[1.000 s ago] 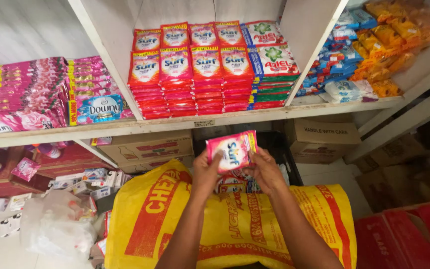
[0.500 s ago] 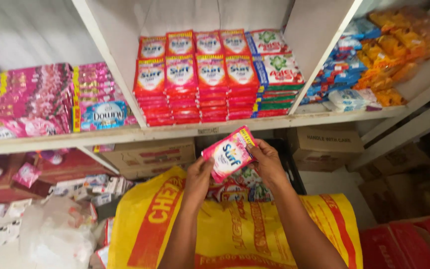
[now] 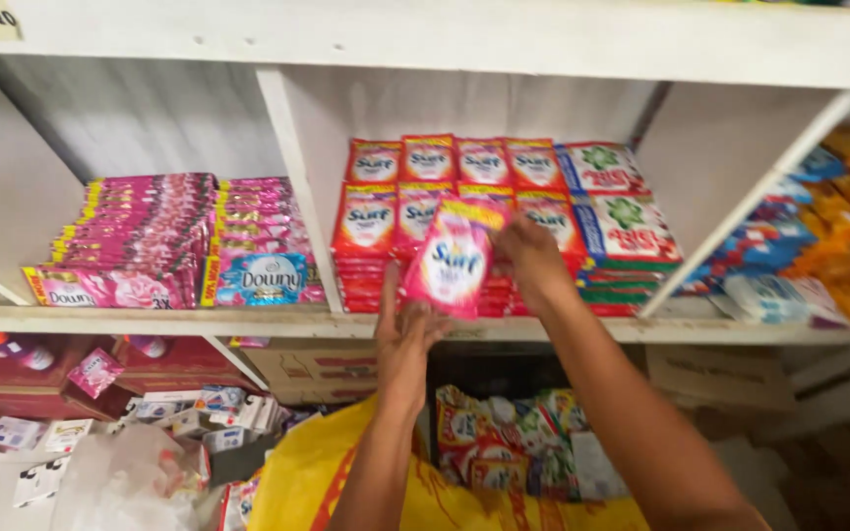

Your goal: Organizing and restocking laundry detergent sachets on grocery store shelves.

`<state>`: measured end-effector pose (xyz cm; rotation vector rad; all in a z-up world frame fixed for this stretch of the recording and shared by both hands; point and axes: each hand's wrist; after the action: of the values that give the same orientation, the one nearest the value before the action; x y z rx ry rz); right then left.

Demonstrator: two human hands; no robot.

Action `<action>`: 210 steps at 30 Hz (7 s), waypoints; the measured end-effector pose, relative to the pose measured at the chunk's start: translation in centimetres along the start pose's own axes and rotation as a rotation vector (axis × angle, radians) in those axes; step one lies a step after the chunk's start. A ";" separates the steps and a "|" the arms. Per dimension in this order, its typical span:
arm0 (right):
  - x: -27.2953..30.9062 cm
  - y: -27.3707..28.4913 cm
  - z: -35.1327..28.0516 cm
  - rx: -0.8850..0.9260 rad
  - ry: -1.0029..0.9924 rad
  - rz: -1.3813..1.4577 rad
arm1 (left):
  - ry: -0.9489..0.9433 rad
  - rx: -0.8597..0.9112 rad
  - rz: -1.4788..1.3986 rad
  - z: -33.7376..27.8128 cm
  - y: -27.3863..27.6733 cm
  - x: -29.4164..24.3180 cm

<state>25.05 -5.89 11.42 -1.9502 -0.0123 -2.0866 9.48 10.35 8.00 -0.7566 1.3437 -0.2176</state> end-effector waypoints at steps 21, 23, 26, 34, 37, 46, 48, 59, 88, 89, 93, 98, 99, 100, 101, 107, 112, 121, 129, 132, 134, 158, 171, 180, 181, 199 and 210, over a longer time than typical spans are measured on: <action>-1.8 -9.9 25.0 0.031 0.672 -0.640 | -0.591 -0.123 1.196 23.3 2.8 -3.5; -1.5 -9.0 21.9 0.055 0.653 -0.558 | -0.649 -0.117 1.256 25.1 2.0 -3.0; -1.3 -7.5 16.6 0.052 0.655 -0.495 | -0.699 -0.090 1.394 28.7 0.6 -2.9; -1.0 -3.9 2.1 -0.008 0.540 -0.429 | -0.454 0.119 1.841 33.8 0.7 -1.1; -0.9 -2.9 -1.4 -0.056 0.668 -0.507 | -0.421 0.205 1.844 34.2 1.9 -0.6; -4.1 -1.7 -7.0 -0.081 0.629 -0.610 | -0.438 0.280 1.853 33.6 1.2 -1.6; -4.5 -1.4 -7.9 -0.004 0.692 -0.695 | -0.437 0.213 1.878 33.4 1.0 -1.5; -14.0 8.2 -13.5 -0.020 0.369 -0.758 | -0.403 0.211 1.914 33.7 0.8 -1.1; -25.2 16.4 -15.4 0.149 -0.017 -0.976 | -0.638 0.238 1.051 5.7 0.4 5.1; -27.4 17.1 -15.2 0.207 -0.085 -0.950 | -0.582 0.213 0.896 2.4 0.2 6.6; -38.3 19.4 -14.2 0.349 -0.341 -1.362 | 0.202 0.094 0.339 -1.8 4.6 19.2; -46.6 22.3 -18.0 0.618 -0.309 -1.539 | 0.735 -0.285 0.041 -2.1 16.9 30.5; -46.7 20.5 -17.4 0.628 -0.323 -1.534 | 0.740 -0.407 0.021 -2.5 20.1 32.9; -46.9 20.0 -17.8 0.638 -0.337 -1.529 | 0.750 -0.411 0.028 -2.5 19.1 31.7; -47.1 19.7 -17.8 0.651 -0.342 -1.530 | 0.676 -0.409 -0.024 -2.2 17.8 30.5; -48.5 18.2 -16.6 0.695 -0.363 -1.540 | 0.576 -0.388 -0.099 -1.9 15.8 29.5; -49.2 17.0 -16.1 0.736 -0.380 -1.550 | 0.517 -0.328 -0.099 -2.2 14.5 28.8; -52.8 16.1 -14.2 0.784 -0.354 -1.583 | 0.514 -0.318 -0.083 -1.9 13.6 27.7; -56.0 18.7 -16.5 0.817 -0.386 -1.630 | 0.529 -0.354 -0.060 -1.5 13.6 28.7; -51.3 20.3 -15.6 0.713 -0.387 -1.439 | 0.548 -0.352 -0.009 -1.3 13.4 28.5; -48.0 21.0 -15.7 0.618 -0.382 -1.234 | 0.552 -0.350 0.029 -1.4 13.8 28.8; -16.7 16.7 -22.1 -0.200 -0.235 -0.108 | 0.533 0.466 0.397 -7.1 4.3 19.9; -14.4 12.6 -24.7 -0.322 -0.190 0.437 | 0.567 0.140 -0.077 -11.0 3.0 18.0; -13.6 10.8 -27.8 -0.301 0.088 0.034 | 0.637 -0.149 -0.332 -10.4 0.6 15.3; -13.5 10.8 -27.9 -0.298 0.088 0.034 | 0.634 -0.151 -0.334 -11.3 0.3 15.9; -7.8 11.3 -24.2 -0.078 -0.003 0.043 | 0.302 0.327 0.373 -12.3 -1.8 11.7; -8.3 12.4 -23.7 -0.193 -0.105 0.514 | 0.290 0.032 0.168 -11.4 -0.3 11.6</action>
<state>4.88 -20.82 -1.10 -1.9050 0.6221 -1.6950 1.85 -0.46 -1.48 -0.5960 1.6665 -0.2203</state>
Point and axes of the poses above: each hand's wrist, its own z-axis towards the middle knuckle, its own y-axis out of the back of the hand, x = y × z, and after that the axes turned 2 degrees about -x, right-handed
